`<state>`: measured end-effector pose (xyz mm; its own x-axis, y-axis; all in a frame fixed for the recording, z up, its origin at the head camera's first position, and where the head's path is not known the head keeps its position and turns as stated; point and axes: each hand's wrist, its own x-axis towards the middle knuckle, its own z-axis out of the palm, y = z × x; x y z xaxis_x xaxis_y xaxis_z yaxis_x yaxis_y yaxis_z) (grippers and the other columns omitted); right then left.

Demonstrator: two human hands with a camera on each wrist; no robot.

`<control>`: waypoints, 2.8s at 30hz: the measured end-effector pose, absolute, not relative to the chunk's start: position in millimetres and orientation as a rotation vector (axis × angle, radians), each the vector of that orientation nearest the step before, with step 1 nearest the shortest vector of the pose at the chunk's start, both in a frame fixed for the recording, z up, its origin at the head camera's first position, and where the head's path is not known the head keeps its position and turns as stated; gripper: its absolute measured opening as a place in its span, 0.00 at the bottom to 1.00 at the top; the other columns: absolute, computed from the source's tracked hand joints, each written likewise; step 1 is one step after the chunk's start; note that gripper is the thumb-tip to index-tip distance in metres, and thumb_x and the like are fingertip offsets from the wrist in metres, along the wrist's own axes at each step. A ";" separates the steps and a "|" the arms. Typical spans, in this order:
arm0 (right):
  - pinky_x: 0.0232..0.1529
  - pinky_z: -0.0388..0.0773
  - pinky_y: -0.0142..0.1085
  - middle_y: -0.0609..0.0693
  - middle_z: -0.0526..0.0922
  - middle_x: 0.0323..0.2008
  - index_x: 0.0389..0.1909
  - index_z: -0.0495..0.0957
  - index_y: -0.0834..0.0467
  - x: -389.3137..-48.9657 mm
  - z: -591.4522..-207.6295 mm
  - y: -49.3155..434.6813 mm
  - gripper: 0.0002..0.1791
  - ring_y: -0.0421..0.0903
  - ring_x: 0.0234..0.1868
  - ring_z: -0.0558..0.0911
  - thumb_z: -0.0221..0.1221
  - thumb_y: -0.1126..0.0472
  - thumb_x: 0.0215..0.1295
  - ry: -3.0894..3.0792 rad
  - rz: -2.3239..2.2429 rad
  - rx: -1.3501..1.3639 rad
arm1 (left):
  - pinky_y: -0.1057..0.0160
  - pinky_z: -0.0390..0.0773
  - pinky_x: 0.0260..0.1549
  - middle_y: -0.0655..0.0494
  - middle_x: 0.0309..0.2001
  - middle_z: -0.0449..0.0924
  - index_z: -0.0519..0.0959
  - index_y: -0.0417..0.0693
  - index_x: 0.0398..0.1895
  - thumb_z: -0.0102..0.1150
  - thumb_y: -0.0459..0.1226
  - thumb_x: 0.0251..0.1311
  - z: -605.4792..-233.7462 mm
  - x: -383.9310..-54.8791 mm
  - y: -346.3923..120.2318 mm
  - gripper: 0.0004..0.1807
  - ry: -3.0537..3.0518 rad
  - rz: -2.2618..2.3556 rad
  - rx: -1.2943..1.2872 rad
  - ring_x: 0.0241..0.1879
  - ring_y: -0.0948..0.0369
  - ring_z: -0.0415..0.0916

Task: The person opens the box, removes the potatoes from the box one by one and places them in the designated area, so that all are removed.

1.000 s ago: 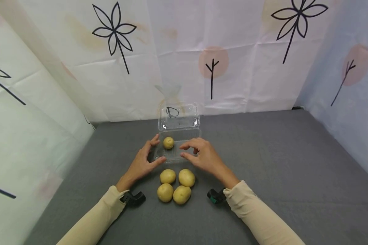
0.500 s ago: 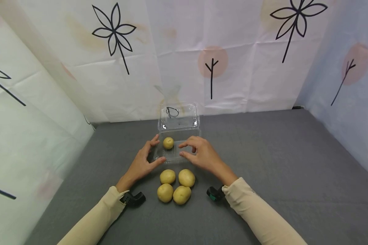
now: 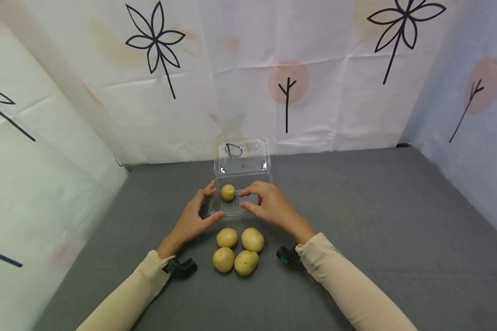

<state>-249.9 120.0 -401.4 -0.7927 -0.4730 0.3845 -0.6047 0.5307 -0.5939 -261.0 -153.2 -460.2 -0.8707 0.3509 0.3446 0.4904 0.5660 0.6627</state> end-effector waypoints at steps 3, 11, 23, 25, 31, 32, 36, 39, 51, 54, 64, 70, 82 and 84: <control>0.26 0.69 0.32 0.53 0.87 0.46 0.51 0.87 0.54 -251.9 -402.3 119.7 0.14 0.39 0.24 0.70 0.68 0.58 0.66 -2.600 1.118 0.923 | 0.29 0.53 0.71 0.57 0.79 0.60 0.58 0.54 0.80 0.64 0.59 0.63 -460.1 -261.3 -152.7 0.47 -2.622 -1.188 -0.717 0.78 0.46 0.57; 0.23 0.68 0.32 0.56 0.87 0.46 0.52 0.86 0.58 -259.1 -403.1 118.5 0.15 0.38 0.21 0.68 0.69 0.59 0.65 -2.564 1.152 0.960 | 0.29 0.54 0.71 0.59 0.80 0.58 0.60 0.52 0.79 0.63 0.60 0.63 -459.8 -262.3 -151.9 0.46 -2.616 -1.182 -0.722 0.78 0.46 0.57; 0.25 0.70 0.31 0.56 0.87 0.47 0.53 0.86 0.58 -263.6 -400.9 114.3 0.16 0.38 0.23 0.69 0.69 0.58 0.66 -2.605 1.098 0.964 | 0.28 0.52 0.70 0.63 0.81 0.53 0.63 0.52 0.77 0.62 0.61 0.63 -461.1 -261.9 -152.0 0.44 -2.626 -1.183 -0.711 0.78 0.46 0.56; 0.25 0.70 0.32 0.56 0.87 0.47 0.53 0.85 0.58 -264.7 -400.2 113.2 0.16 0.38 0.23 0.70 0.69 0.58 0.66 -2.610 1.083 0.966 | 0.28 0.52 0.71 0.63 0.82 0.53 0.63 0.51 0.76 0.63 0.60 0.63 -461.5 -261.9 -152.4 0.43 -2.625 -1.189 -0.714 0.78 0.46 0.56; 0.27 0.73 0.32 0.56 0.86 0.49 0.56 0.84 0.58 -268.5 -398.9 109.7 0.19 0.37 0.23 0.73 0.69 0.57 0.66 -2.656 1.049 0.972 | 0.29 0.53 0.71 0.61 0.81 0.55 0.61 0.54 0.78 0.63 0.59 0.64 -461.4 -263.3 -152.8 0.44 -2.620 -1.191 -0.728 0.78 0.47 0.56; 0.27 0.74 0.32 0.56 0.86 0.50 0.56 0.83 0.58 -269.1 -398.6 109.0 0.19 0.38 0.24 0.74 0.68 0.57 0.66 -2.667 1.047 0.977 | 0.29 0.53 0.71 0.60 0.81 0.56 0.60 0.54 0.78 0.63 0.59 0.64 -461.3 -263.8 -152.9 0.44 -2.619 -1.188 -0.731 0.78 0.47 0.56; 0.29 0.75 0.33 0.57 0.85 0.52 0.59 0.82 0.58 -271.0 -397.6 106.0 0.21 0.42 0.27 0.77 0.68 0.56 0.67 -2.704 1.041 0.992 | 0.29 0.54 0.71 0.57 0.79 0.59 0.59 0.55 0.79 0.62 0.60 0.64 -460.9 -264.7 -152.6 0.45 -2.611 -1.186 -0.738 0.78 0.46 0.58; 0.30 0.75 0.33 0.57 0.85 0.53 0.60 0.81 0.58 -272.0 -397.6 104.0 0.23 0.41 0.28 0.78 0.67 0.55 0.67 -2.717 1.032 1.013 | 0.29 0.54 0.71 0.55 0.78 0.63 0.58 0.54 0.80 0.63 0.60 0.63 -460.3 -264.4 -152.0 0.46 -2.609 -1.189 -0.738 0.77 0.46 0.58; 0.34 0.78 0.33 0.58 0.83 0.55 0.65 0.77 0.58 -274.4 -397.2 95.9 0.27 0.39 0.30 0.79 0.67 0.55 0.67 -2.749 1.023 1.077 | 0.29 0.53 0.71 0.58 0.80 0.57 0.62 0.51 0.77 0.65 0.57 0.63 -460.8 -263.1 -151.7 0.43 -2.608 -1.187 -0.728 0.78 0.47 0.57; 0.34 0.78 0.33 0.57 0.83 0.55 0.67 0.76 0.58 -276.0 -397.7 94.3 0.28 0.39 0.30 0.79 0.67 0.54 0.68 -2.770 0.996 1.081 | 0.28 0.53 0.71 0.56 0.80 0.58 0.62 0.50 0.77 0.65 0.57 0.63 -461.3 -263.2 -152.0 0.44 -2.600 -1.187 -0.740 0.78 0.46 0.57; 0.38 0.79 0.36 0.57 0.82 0.55 0.68 0.74 0.57 -280.6 -398.6 88.1 0.30 0.41 0.33 0.79 0.67 0.53 0.68 -2.820 0.926 1.055 | 0.30 0.55 0.71 0.57 0.79 0.61 0.60 0.53 0.79 0.67 0.52 0.63 -461.6 -263.2 -152.1 0.44 -2.609 -1.191 -0.733 0.78 0.48 0.57; 0.46 0.81 0.44 0.57 0.81 0.58 0.70 0.73 0.56 -281.6 -398.2 86.4 0.31 0.49 0.43 0.83 0.67 0.52 0.68 -2.861 0.884 1.002 | 0.28 0.55 0.70 0.53 0.75 0.67 0.56 0.56 0.81 0.65 0.56 0.63 -461.8 -263.9 -152.2 0.47 -2.608 -1.191 -0.732 0.77 0.47 0.59; 0.57 0.80 0.51 0.59 0.77 0.66 0.72 0.69 0.59 -288.7 -394.1 88.8 0.35 0.57 0.64 0.79 0.66 0.52 0.68 -2.921 0.949 1.036 | 0.29 0.56 0.70 0.55 0.76 0.66 0.59 0.55 0.80 0.64 0.59 0.63 -461.2 -263.6 -152.3 0.46 -2.587 -1.195 -0.750 0.77 0.47 0.58; 0.57 0.80 0.50 0.59 0.76 0.67 0.72 0.69 0.60 -290.7 -393.0 88.8 0.35 0.57 0.65 0.79 0.66 0.52 0.69 -2.922 0.958 1.040 | 0.30 0.56 0.71 0.54 0.75 0.67 0.58 0.54 0.80 0.64 0.59 0.63 -460.7 -263.5 -152.2 0.46 -2.580 -1.202 -0.757 0.77 0.47 0.59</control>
